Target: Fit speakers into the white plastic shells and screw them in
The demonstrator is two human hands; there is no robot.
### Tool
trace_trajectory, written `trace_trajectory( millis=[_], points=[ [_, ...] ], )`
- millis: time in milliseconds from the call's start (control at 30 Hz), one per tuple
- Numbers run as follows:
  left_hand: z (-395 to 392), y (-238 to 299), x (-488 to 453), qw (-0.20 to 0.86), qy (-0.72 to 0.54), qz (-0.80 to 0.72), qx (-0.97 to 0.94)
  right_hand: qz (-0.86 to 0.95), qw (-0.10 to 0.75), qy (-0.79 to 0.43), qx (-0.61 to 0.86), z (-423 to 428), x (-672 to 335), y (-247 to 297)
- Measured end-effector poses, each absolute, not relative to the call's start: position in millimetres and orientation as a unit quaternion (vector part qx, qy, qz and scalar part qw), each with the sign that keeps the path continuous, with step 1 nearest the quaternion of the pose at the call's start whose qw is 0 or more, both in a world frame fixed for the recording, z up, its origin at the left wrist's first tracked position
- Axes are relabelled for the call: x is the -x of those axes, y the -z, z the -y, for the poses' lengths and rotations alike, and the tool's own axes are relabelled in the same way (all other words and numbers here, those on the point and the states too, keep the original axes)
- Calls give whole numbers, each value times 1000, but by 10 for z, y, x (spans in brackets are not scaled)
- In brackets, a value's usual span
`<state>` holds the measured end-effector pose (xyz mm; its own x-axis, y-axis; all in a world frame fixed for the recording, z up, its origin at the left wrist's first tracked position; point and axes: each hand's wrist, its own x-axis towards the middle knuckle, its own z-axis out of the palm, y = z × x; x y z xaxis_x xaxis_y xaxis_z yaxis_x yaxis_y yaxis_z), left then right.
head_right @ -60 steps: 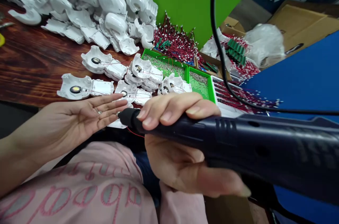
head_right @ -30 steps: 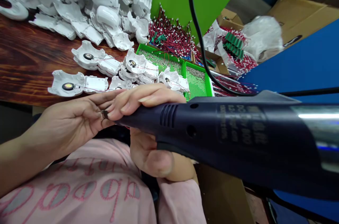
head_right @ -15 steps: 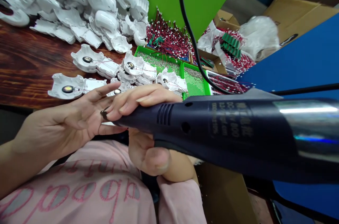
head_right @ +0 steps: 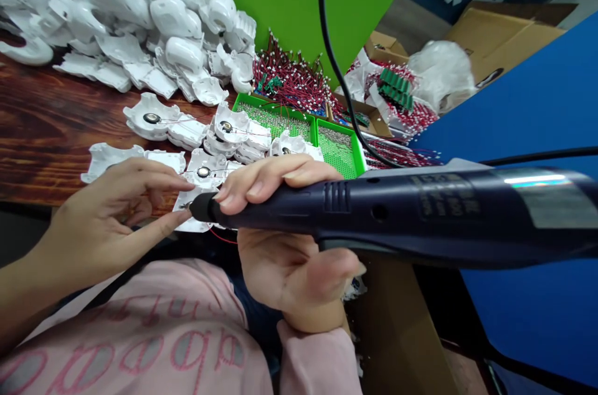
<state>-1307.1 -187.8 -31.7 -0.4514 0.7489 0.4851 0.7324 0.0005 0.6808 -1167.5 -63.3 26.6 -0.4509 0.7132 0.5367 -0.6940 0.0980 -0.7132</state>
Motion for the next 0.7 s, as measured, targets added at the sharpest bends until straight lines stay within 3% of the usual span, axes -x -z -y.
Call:
trace_trajectory(
  millis=[233, 700],
  points=[
    [1853, 328, 13054, 40, -532, -662, -526, 526, 526, -668, 3, 637, 11719, -231],
    [1823, 276, 13029, 72, -531, -689, -487, 534, 537, -653, 14, 663, 11751, -247]
  ],
)
